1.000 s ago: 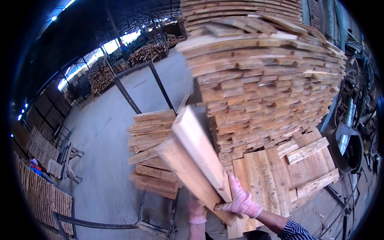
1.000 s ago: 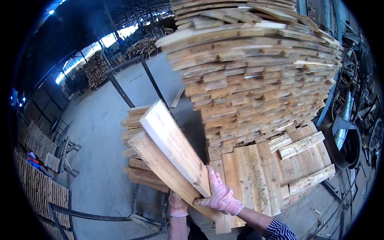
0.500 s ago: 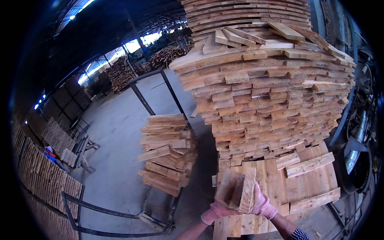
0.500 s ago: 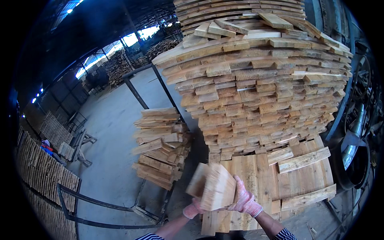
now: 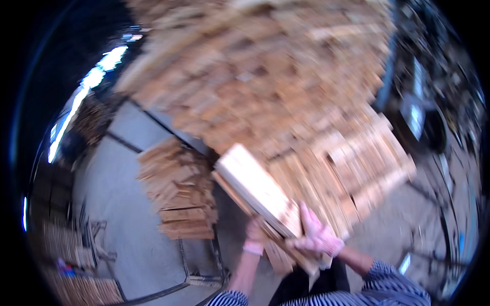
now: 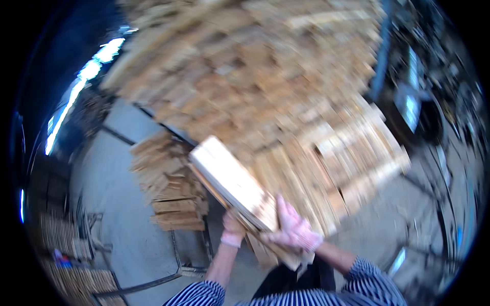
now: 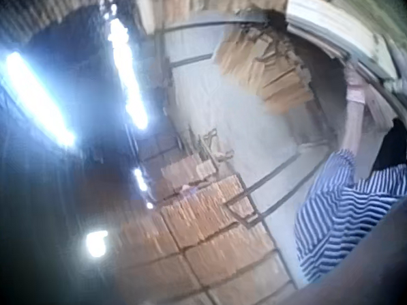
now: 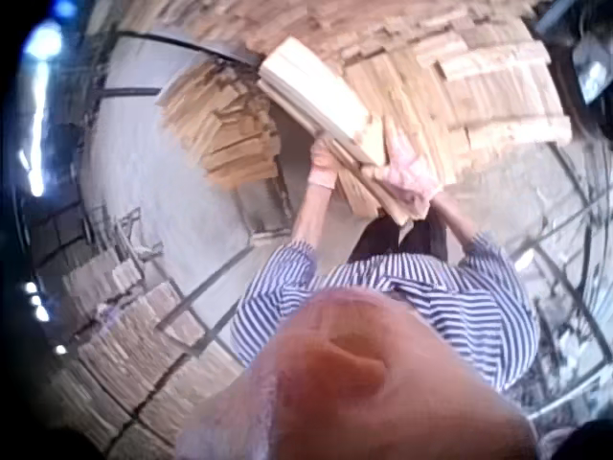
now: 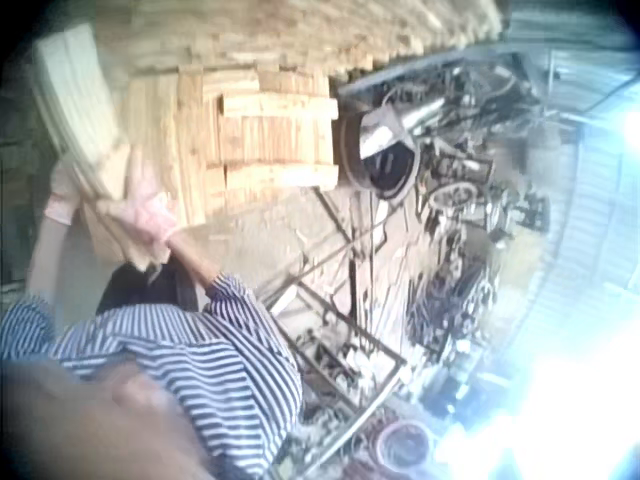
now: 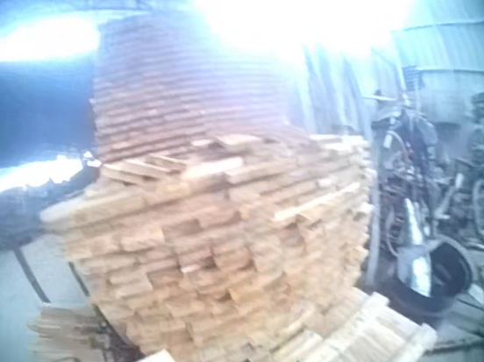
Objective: The person repeatedly picks up small bundles of wooden planks from a metal rack and stacks them onto a growing pile on the floor. The person wears pink gloves and handles the wood by hand, moving from the rack to the stack in a continuous loop.
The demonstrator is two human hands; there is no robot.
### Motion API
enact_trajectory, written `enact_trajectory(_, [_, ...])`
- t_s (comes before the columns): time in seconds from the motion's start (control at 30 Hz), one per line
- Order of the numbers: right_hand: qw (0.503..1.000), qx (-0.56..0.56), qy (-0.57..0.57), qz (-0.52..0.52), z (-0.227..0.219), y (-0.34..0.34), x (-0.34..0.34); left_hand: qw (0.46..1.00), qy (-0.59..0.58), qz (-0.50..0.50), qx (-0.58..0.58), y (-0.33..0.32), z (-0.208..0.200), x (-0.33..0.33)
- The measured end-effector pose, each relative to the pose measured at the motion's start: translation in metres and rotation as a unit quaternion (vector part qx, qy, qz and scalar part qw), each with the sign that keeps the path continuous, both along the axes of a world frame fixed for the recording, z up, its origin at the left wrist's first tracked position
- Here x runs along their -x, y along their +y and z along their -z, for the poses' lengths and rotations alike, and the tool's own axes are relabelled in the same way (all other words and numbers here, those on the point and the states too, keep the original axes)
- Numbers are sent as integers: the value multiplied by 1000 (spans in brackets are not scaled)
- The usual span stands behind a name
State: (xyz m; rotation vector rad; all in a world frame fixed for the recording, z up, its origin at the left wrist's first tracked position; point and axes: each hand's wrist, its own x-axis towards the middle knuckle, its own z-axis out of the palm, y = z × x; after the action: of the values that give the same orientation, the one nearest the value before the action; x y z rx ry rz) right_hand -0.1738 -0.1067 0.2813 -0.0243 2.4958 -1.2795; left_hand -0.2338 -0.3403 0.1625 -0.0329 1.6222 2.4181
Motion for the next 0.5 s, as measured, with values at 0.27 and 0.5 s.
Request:
enact_trajectory(0.27, [993,5,-58,102,60,89,-38,969,-223,-19,-105,94,74,-55])
enact_trajectory(0.5, [965,-170,-40,197,168,238,43,942,-315,-11,-117,148,111,-35])
